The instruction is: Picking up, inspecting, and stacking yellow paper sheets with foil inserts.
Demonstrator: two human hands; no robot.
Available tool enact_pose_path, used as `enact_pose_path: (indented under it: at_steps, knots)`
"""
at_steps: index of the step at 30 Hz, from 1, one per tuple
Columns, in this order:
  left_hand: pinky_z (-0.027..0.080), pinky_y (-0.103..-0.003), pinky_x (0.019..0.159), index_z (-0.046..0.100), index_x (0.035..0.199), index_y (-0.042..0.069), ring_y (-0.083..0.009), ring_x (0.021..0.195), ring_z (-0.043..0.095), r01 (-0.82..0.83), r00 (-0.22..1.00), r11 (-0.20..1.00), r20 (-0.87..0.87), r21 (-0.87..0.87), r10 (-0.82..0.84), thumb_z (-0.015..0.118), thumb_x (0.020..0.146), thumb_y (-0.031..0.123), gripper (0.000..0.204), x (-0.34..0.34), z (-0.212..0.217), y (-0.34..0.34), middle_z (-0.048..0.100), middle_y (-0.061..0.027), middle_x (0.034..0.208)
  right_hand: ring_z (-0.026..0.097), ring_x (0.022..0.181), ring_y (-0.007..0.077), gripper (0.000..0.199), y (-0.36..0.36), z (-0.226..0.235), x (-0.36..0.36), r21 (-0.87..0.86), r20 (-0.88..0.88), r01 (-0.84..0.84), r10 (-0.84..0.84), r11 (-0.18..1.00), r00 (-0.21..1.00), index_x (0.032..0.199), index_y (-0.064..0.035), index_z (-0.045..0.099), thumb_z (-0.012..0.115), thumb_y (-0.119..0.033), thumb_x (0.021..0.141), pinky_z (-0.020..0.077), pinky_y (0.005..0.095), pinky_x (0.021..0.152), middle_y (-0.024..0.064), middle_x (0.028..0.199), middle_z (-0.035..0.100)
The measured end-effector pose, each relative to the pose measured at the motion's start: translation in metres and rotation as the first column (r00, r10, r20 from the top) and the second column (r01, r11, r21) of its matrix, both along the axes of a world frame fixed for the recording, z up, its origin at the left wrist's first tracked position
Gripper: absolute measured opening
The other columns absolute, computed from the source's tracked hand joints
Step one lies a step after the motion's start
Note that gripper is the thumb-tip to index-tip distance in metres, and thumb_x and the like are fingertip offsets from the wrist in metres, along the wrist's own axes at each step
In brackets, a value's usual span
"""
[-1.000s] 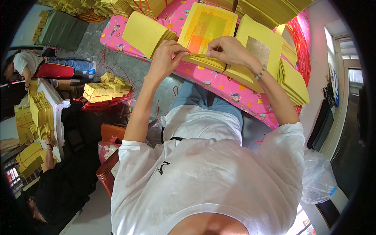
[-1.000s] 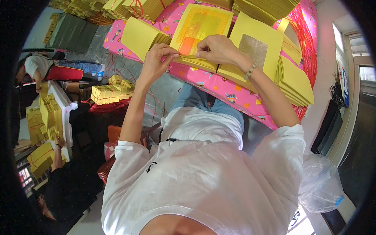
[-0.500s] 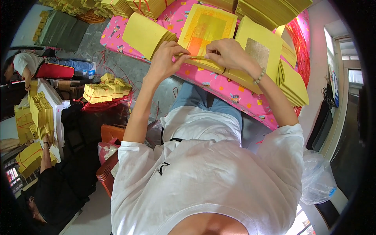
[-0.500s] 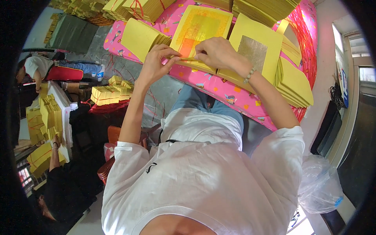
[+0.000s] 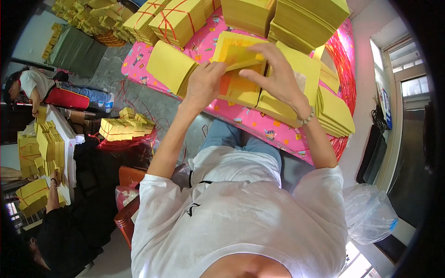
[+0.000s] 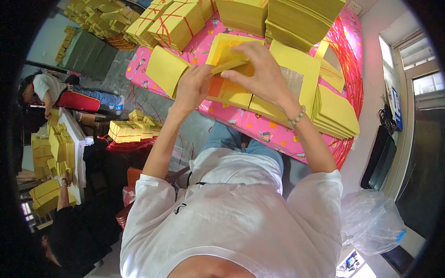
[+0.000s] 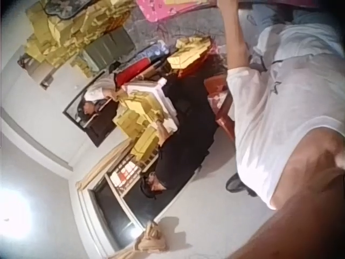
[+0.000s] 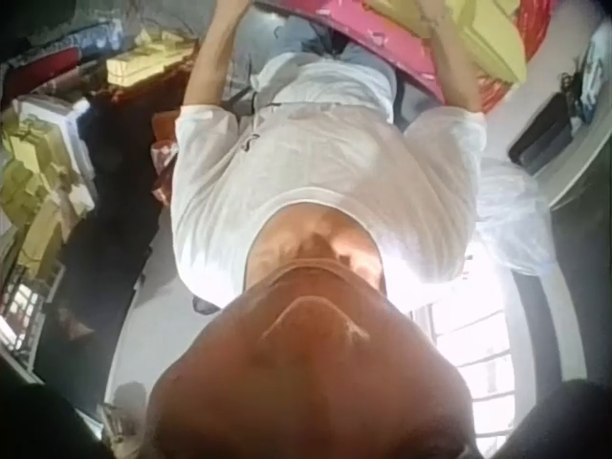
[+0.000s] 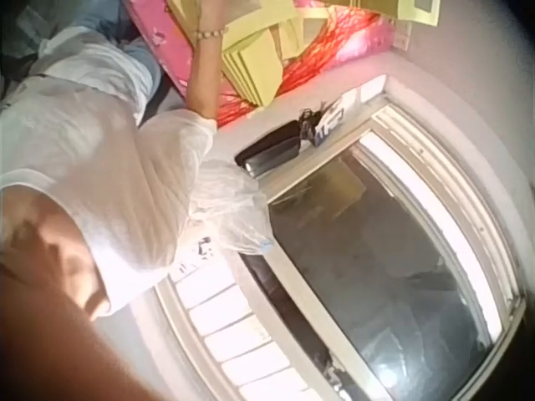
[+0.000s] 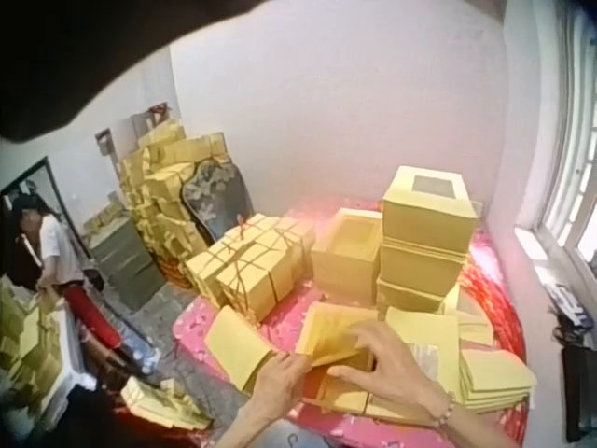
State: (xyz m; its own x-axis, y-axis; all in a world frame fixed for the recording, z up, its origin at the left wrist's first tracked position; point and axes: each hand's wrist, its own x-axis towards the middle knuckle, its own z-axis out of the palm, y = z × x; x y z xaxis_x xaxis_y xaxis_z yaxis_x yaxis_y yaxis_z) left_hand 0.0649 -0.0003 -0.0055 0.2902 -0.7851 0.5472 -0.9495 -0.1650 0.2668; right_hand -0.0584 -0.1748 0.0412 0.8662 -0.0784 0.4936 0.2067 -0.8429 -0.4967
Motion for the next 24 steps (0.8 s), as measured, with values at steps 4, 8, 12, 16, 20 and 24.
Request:
enact_pose_path:
  at_steps: [4, 8, 12, 16, 20, 24]
  knots:
    - [0.046, -0.033, 0.072, 0.055, 0.103, 0.003, -0.0295, 0.081, 0.057, -0.11, 0.91, 0.982, -0.414, -0.151, 0.038, 0.053, 0.081, -0.003, 0.023, 0.003, 0.008, 0.009, 0.06, -0.0115, 0.09, 0.051, 0.108, 0.0258, 0.062, -0.011, -0.027, 0.0, 0.517, 0.028, 0.182, -0.229, 0.836, 0.973, 0.12, 0.0003, 0.046, 0.073, -0.035, 0.076, 0.0432, 0.0354, 0.088, 0.0144, 0.115, 0.052]
    - [0.043, -0.026, 0.085, 0.049, 0.121, -0.001, -0.0183, 0.1, 0.058, -0.048, 0.442, 0.887, -0.806, -0.459, -0.394, 0.051, 0.09, 0.002, 0.031, -0.006, 0.021, 0.012, 0.061, -0.0075, 0.11, 0.038, 0.125, 0.0298, 0.088, -0.013, -0.035, 0.005, 0.754, -0.164, 0.157, -0.05, 0.637, 0.985, 0.135, 0.003, 0.025, 0.076, -0.035, 0.074, 0.035, 0.0402, 0.101, 0.0194, 0.132, 0.04]
    - [0.04, -0.027, 0.093, 0.042, 0.129, -0.002, -0.0125, 0.11, 0.05, 0.059, 0.302, 0.881, -0.833, -0.469, -0.464, 0.052, 0.091, 0.005, 0.04, -0.007, 0.024, 0.018, 0.055, -0.0064, 0.12, 0.031, 0.131, 0.0299, 0.1, -0.012, -0.036, 0.006, 0.879, -0.083, -0.034, 0.223, 0.476, 0.971, 0.14, 0.0, 0.018, 0.081, -0.03, 0.068, 0.0283, 0.0406, 0.108, 0.019, 0.14, 0.032]
    - [0.039, -0.028, 0.095, 0.042, 0.129, -0.001, -0.013, 0.113, 0.049, 0.077, 0.239, 0.879, -0.848, -0.47, -0.474, 0.053, 0.09, 0.005, 0.041, -0.012, 0.025, 0.012, 0.053, -0.0067, 0.121, 0.039, 0.126, 0.0251, 0.095, 0.0, -0.029, 0.004, 0.903, -0.041, -0.123, 0.367, 0.411, 0.929, 0.138, -0.0013, 0.023, 0.083, -0.019, 0.067, 0.0306, 0.0376, 0.106, 0.0147, 0.135, 0.04]
    - [0.038, -0.031, 0.096, 0.045, 0.124, -0.002, -0.0169, 0.111, 0.048, 0.013, 0.485, 0.913, -0.795, -0.409, -0.363, 0.057, 0.086, 0.004, 0.04, -0.007, -0.002, 0.002, 0.049, -0.0088, 0.12, 0.046, 0.119, 0.0189, 0.082, 0.006, -0.024, 0.003, 0.891, -0.107, -0.03, 0.273, 0.454, 0.956, 0.134, -0.0005, 0.032, 0.08, -0.009, 0.069, 0.0373, 0.033, 0.101, 0.0098, 0.13, 0.047]
    - [0.039, -0.033, 0.094, 0.044, 0.12, -0.001, -0.0188, 0.108, 0.049, -0.046, 0.667, 0.901, -0.684, -0.432, -0.294, 0.059, 0.083, 0.001, 0.041, -0.004, -0.02, -0.01, 0.046, -0.0116, 0.12, 0.053, 0.111, 0.0168, 0.068, 0.006, -0.038, 0.005, 0.882, -0.104, -0.017, 0.23, 0.472, 0.968, 0.128, -0.0001, 0.04, 0.077, -0.009, 0.072, 0.044, 0.0301, 0.094, 0.0083, 0.122, 0.054]
